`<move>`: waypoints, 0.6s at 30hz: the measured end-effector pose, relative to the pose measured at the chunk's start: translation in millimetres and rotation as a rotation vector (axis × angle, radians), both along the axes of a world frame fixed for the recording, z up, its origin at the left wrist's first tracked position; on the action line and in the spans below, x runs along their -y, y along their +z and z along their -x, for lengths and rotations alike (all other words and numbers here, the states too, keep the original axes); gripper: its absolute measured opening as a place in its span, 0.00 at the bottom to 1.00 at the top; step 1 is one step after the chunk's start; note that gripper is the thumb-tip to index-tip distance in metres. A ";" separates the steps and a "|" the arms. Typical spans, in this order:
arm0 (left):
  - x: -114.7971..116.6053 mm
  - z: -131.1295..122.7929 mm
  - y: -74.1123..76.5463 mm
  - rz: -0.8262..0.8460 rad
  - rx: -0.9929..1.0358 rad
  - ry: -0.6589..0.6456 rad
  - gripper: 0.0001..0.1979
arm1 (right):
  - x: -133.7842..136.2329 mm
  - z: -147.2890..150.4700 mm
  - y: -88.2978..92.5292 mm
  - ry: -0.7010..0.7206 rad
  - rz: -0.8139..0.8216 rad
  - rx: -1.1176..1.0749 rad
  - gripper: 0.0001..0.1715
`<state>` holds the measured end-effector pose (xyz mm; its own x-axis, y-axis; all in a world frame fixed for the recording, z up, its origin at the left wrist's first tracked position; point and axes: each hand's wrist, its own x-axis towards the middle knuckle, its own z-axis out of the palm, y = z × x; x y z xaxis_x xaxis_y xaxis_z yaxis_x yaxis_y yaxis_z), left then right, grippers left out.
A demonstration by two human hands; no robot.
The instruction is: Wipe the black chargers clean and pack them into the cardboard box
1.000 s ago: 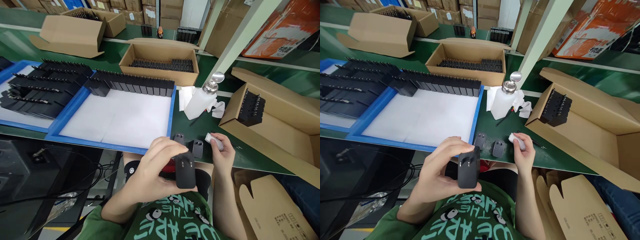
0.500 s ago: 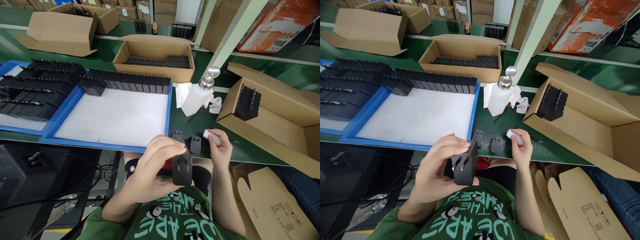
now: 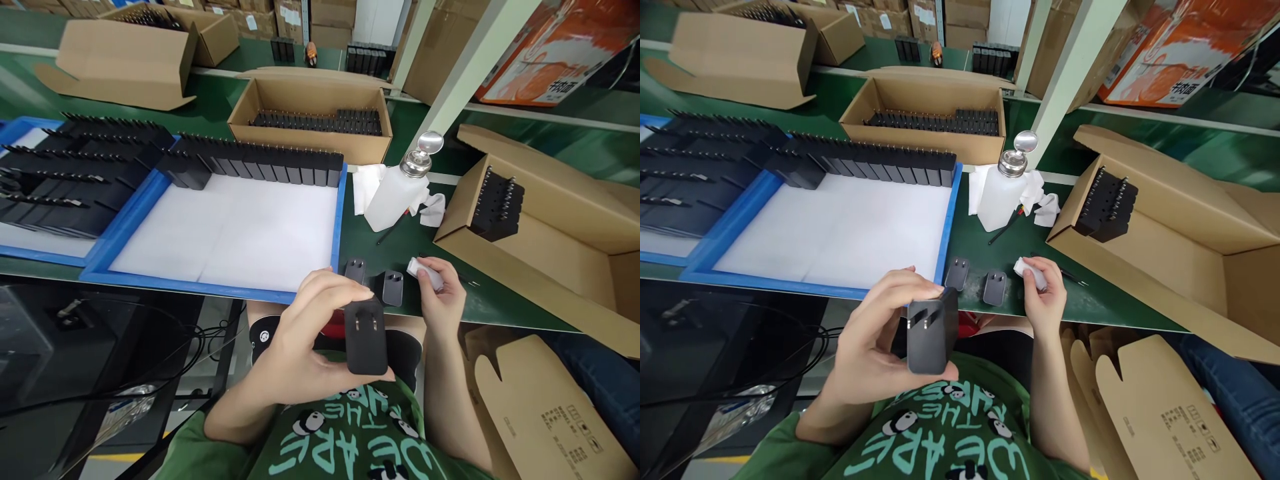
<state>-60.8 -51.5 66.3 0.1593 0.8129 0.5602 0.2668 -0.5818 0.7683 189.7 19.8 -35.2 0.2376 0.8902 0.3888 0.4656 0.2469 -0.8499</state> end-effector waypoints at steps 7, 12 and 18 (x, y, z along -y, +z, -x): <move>3.5 1.1 -9.3 0.113 0.101 -0.056 0.35 | -0.9 0.7 -1.3 0.014 0.023 -0.209 0.13; -2.2 3.6 -32.8 0.352 0.203 -0.131 0.30 | 22.3 6.4 22.4 0.052 0.027 -0.345 0.20; -6.1 2.8 -50.7 0.407 0.177 -0.118 0.28 | 44.3 19.8 46.8 0.193 -0.029 -0.315 0.13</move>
<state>-63.6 -45.3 15.6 0.1946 0.9545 0.2259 0.0604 -0.2415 0.9685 169.9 -24.4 11.6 0.1784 0.9200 0.3490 0.1251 0.3306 -0.9354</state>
